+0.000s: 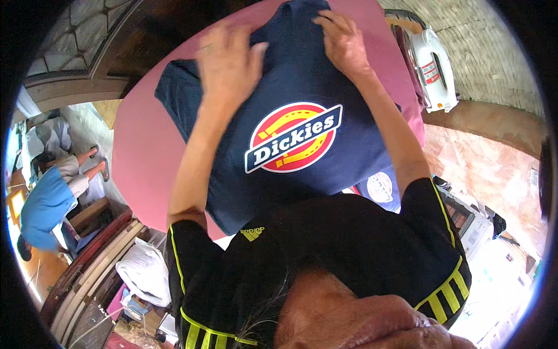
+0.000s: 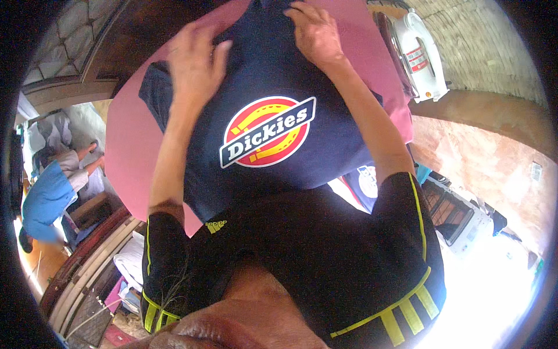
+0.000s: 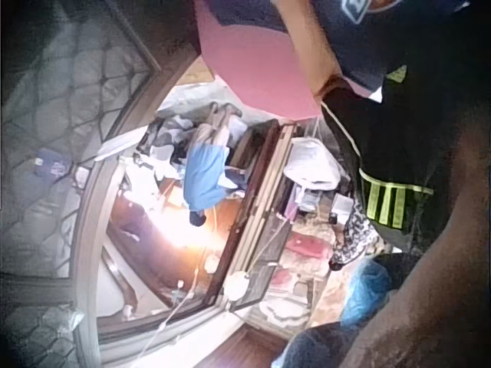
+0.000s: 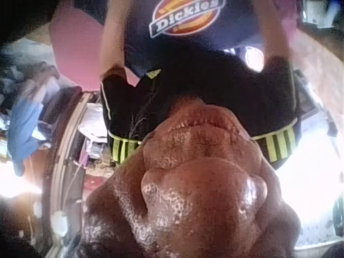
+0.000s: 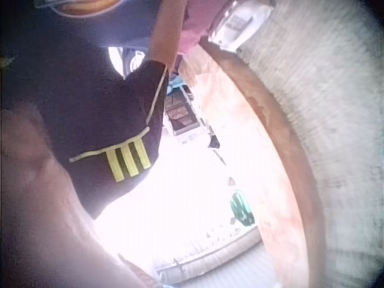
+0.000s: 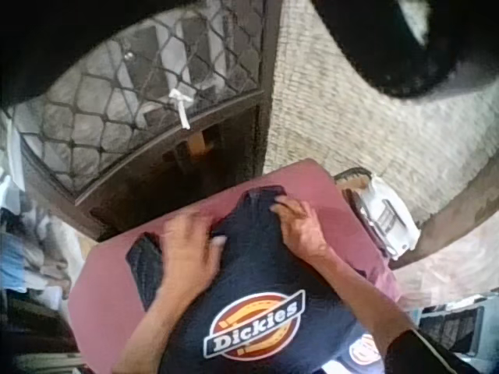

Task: The person irons a dark blue t-shirt on a pink ironing board. They use a white steam iron to smooth the fabric, repeatedly adjusting the shirt's position and flipping it over to press different sections.

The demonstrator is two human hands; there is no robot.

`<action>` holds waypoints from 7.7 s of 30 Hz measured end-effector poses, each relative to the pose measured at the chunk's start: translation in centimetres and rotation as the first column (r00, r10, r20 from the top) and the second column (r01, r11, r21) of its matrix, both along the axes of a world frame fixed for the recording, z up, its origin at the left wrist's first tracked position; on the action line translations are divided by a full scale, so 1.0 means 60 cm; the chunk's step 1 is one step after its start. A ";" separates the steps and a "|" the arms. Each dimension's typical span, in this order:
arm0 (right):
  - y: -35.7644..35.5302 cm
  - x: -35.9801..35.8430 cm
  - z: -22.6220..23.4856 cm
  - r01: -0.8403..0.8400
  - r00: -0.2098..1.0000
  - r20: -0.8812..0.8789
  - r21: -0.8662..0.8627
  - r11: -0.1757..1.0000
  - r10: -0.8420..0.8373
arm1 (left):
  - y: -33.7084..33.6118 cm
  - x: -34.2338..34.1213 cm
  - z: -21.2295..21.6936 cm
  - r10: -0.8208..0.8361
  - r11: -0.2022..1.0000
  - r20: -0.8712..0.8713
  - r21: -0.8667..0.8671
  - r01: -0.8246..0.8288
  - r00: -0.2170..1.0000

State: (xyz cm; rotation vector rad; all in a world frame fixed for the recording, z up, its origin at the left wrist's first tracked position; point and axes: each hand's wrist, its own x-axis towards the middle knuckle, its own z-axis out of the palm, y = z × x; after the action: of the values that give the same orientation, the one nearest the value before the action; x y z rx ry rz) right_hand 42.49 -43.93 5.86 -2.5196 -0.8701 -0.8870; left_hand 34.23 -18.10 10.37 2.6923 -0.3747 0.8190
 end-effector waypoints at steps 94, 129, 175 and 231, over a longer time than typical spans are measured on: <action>-0.308 -0.249 -0.014 0.413 0.626 -0.778 0.390 0.823 0.055 | -0.079 0.385 0.007 -0.722 0.633 -0.467 -0.148 0.759 0.511; -0.288 -0.249 0.013 0.466 0.638 -0.766 0.305 0.831 -0.077 | -0.133 0.280 -0.071 -0.320 0.939 -0.116 -0.168 0.299 0.940; -0.343 -0.212 -0.035 0.354 0.601 -0.797 0.339 0.871 0.065 | 0.065 -0.032 -0.086 -0.152 0.978 -0.040 0.141 0.156 0.988; -0.353 -0.203 -0.014 0.297 0.657 -0.748 0.140 0.944 -0.096 | 0.246 -0.340 -0.068 0.416 0.865 -0.330 -0.144 -0.481 0.847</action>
State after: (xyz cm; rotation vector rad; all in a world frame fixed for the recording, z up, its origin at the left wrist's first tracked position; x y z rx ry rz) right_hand 30.33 -65.10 5.04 -2.4217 -0.1906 0.0423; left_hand 13.81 -3.36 6.27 2.6562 0.4172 0.5186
